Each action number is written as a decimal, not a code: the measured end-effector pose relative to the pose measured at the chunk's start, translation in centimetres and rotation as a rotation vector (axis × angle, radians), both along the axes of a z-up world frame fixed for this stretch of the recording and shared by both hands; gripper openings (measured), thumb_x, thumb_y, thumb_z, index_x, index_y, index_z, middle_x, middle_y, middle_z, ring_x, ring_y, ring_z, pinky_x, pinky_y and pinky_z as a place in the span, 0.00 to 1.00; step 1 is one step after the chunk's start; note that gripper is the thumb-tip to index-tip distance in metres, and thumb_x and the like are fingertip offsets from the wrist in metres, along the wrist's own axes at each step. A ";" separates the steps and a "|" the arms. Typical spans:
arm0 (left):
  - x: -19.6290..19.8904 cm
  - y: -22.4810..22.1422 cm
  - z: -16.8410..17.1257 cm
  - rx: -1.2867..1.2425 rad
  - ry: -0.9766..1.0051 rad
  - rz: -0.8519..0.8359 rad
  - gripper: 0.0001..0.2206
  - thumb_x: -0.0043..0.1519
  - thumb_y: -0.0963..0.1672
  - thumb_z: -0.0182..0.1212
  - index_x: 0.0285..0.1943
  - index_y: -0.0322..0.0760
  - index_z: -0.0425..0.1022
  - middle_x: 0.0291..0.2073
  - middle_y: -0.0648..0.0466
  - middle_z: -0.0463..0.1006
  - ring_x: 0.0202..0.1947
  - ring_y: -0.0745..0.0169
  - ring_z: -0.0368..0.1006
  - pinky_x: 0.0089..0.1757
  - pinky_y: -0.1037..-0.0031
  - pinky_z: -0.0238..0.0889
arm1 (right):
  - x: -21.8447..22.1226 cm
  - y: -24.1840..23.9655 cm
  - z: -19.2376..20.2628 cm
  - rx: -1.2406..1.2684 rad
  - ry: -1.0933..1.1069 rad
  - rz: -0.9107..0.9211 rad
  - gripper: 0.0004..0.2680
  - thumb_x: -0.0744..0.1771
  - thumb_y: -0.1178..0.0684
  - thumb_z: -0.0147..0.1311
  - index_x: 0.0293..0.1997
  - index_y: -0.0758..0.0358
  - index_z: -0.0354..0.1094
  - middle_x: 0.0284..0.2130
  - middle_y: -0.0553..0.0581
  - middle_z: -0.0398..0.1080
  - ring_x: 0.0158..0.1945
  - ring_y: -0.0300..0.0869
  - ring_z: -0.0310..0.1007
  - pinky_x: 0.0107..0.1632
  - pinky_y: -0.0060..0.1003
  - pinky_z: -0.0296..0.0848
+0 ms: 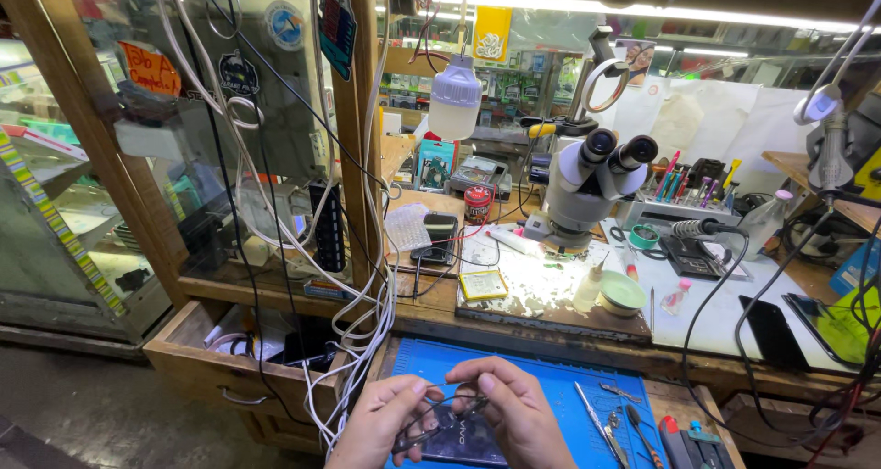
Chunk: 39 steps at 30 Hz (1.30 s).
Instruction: The person holds a smartphone and connects a charging cable to it. They then place the phone on a blue mat and use a small tool to work on the device's edge. The person also handles a small component with their fingers.
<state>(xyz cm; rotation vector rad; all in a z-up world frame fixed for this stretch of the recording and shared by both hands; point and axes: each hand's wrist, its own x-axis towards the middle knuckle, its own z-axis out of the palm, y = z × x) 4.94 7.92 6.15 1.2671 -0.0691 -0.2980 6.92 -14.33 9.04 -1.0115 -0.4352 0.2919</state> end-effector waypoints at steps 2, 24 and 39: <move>0.1 -0.2 -0.1 -0.013 -0.010 0.038 0.19 0.66 0.49 0.53 0.45 0.26 0.81 0.21 0.51 0.78 0.11 0.67 0.68 0.15 0.78 0.55 | -0.5 0.6 -0.4 0.087 -0.004 -0.014 0.15 0.68 0.48 0.50 0.52 0.73 0.70 0.45 0.63 0.76 0.44 0.44 0.79 0.48 0.38 0.76; -1.3 2.8 0.7 -0.082 -0.394 0.170 0.45 0.57 0.65 0.47 0.70 0.27 0.58 0.53 0.37 0.79 0.55 0.46 0.78 0.51 0.62 0.69 | 8.6 -1.2 18.4 0.230 -0.593 -0.387 0.06 0.69 0.58 0.55 0.48 0.69 0.66 0.40 0.64 0.74 0.45 0.48 0.75 0.52 0.46 0.74; -1.6 4.8 -4.7 -0.099 -0.405 0.019 0.46 0.55 0.66 0.52 0.67 0.25 0.65 0.52 0.40 0.80 0.55 0.49 0.76 0.51 0.63 0.67 | 19.1 3.9 31.6 0.107 -0.444 -0.686 0.06 0.68 0.54 0.57 0.35 0.63 0.67 0.24 0.52 0.69 0.29 0.39 0.74 0.35 0.38 0.79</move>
